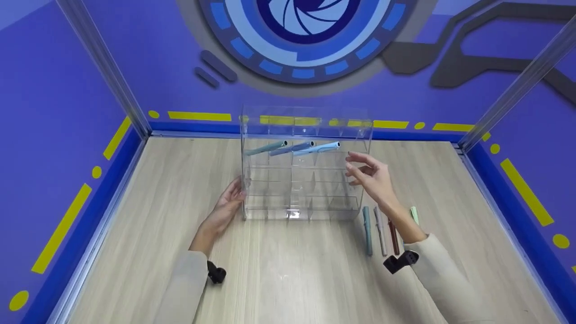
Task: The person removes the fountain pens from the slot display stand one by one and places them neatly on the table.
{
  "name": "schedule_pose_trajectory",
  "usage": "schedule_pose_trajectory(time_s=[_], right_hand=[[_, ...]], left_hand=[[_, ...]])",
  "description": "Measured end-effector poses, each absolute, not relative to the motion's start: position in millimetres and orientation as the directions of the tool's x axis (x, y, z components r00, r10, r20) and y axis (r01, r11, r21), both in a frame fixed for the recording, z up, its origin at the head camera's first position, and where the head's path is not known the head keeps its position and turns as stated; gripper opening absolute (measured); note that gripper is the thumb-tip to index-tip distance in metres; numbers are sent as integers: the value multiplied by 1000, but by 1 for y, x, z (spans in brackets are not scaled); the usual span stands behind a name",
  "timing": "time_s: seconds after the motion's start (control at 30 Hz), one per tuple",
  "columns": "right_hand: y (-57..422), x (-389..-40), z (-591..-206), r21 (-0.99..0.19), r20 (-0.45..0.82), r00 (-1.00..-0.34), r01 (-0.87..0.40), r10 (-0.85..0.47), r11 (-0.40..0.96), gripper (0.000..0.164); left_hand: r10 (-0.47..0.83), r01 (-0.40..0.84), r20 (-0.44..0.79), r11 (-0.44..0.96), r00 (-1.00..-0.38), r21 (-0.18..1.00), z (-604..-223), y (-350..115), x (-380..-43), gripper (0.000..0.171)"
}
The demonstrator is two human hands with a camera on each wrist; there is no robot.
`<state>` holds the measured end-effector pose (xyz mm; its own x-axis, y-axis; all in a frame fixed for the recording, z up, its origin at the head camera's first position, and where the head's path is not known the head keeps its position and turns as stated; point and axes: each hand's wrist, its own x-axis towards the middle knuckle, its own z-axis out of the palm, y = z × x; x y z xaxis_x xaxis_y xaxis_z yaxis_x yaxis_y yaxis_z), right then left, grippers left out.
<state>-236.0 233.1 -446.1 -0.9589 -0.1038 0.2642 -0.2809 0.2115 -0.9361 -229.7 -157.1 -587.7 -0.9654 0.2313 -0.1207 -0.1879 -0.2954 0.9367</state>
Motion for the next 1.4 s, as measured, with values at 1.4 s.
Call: schedule_pose_trajectory(time_s=[1.4], right_hand=[[169, -270, -456, -976, 209, -973, -202, -95, -84, 35]], left_hand=[[230, -172, -106, -290, -967, 942, -591, -157, -229, 66]])
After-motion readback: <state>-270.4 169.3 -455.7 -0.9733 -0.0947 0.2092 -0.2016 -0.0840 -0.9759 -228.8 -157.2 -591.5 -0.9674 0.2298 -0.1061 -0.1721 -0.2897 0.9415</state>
